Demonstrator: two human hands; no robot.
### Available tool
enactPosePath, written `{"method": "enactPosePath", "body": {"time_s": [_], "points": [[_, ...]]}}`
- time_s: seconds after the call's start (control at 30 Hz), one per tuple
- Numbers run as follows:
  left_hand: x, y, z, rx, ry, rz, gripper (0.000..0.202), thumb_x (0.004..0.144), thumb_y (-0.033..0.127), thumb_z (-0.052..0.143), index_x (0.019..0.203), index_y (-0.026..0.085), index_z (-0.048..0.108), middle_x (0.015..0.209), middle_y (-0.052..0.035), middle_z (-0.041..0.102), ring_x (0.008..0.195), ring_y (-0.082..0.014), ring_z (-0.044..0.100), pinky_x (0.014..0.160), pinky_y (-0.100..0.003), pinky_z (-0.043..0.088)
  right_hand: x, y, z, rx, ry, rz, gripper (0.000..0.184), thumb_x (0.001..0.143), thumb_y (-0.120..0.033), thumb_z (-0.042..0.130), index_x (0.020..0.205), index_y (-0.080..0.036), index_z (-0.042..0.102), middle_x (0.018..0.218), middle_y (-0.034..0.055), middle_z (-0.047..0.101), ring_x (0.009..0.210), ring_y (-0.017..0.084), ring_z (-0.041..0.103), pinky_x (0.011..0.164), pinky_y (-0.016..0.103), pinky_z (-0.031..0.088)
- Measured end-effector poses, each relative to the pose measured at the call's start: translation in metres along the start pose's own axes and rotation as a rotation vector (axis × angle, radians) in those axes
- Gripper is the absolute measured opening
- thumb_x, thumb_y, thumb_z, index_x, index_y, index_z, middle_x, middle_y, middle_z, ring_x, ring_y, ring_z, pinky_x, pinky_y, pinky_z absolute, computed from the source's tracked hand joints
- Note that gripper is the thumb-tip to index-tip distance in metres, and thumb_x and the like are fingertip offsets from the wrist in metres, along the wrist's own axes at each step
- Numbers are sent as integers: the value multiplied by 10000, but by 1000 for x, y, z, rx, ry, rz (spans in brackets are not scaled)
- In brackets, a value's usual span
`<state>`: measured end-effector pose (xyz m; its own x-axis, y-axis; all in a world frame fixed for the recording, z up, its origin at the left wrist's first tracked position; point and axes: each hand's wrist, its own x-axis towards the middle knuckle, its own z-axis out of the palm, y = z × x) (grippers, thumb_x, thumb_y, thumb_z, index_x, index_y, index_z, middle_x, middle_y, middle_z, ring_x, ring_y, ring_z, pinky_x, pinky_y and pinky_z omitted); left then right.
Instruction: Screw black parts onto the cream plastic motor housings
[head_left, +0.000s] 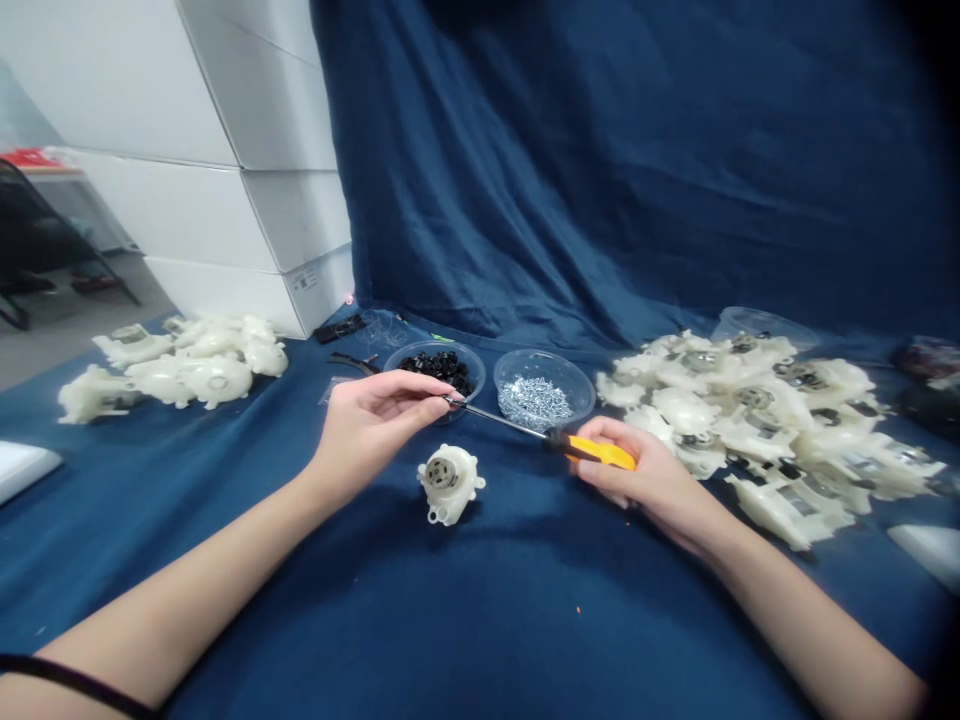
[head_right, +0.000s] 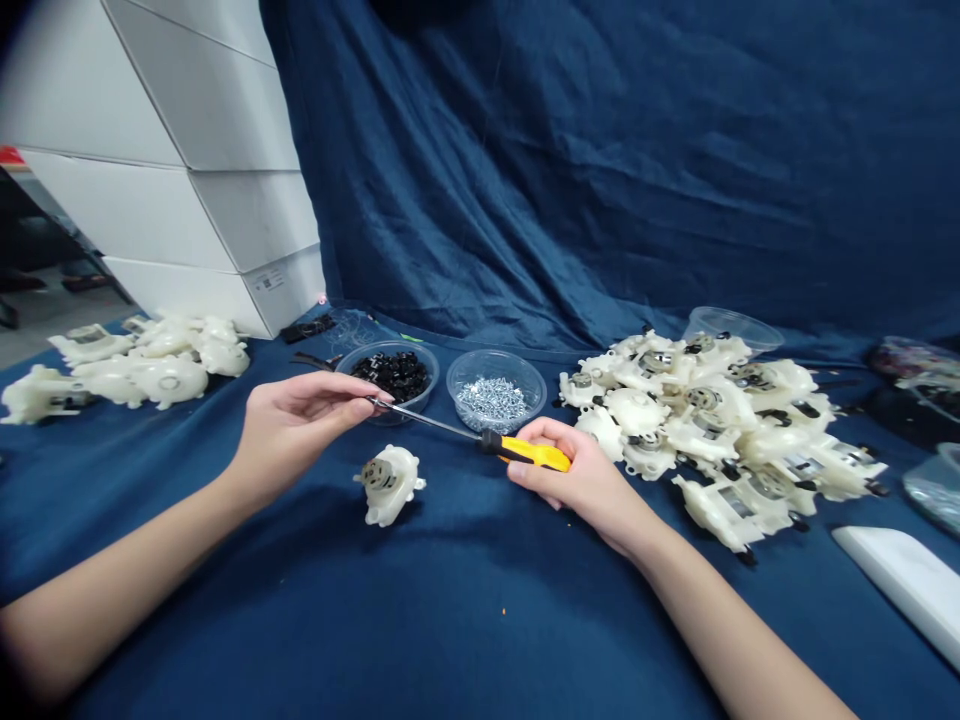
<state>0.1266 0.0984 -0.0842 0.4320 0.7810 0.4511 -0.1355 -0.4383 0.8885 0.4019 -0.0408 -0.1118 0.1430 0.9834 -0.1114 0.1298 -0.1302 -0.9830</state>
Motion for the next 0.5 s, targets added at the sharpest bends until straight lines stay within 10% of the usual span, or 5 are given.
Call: {"method": "enactPosePath", "body": {"time_s": [0.3, 0.5], "points": [[-1, -2, 2, -5, -39, 37, 121, 813, 180, 797, 931, 209, 803, 939, -41, 797, 882, -183, 759, 877, -285, 638, 1, 1, -4, -85, -215, 30, 554, 986, -596, 498, 801, -119, 710, 760, 97, 698, 578, 114, 559, 501, 231, 327], [-1, -4, 2, -9, 15, 10, 117, 816, 188, 800, 933, 198, 801, 947, -38, 796, 864, -159, 756, 855, -237, 635, -1, -3, 3, -10, -76, 18, 505, 730, -452, 868, 1083, -248, 570, 916, -9, 623, 609, 73, 456, 505, 198, 317]]}}
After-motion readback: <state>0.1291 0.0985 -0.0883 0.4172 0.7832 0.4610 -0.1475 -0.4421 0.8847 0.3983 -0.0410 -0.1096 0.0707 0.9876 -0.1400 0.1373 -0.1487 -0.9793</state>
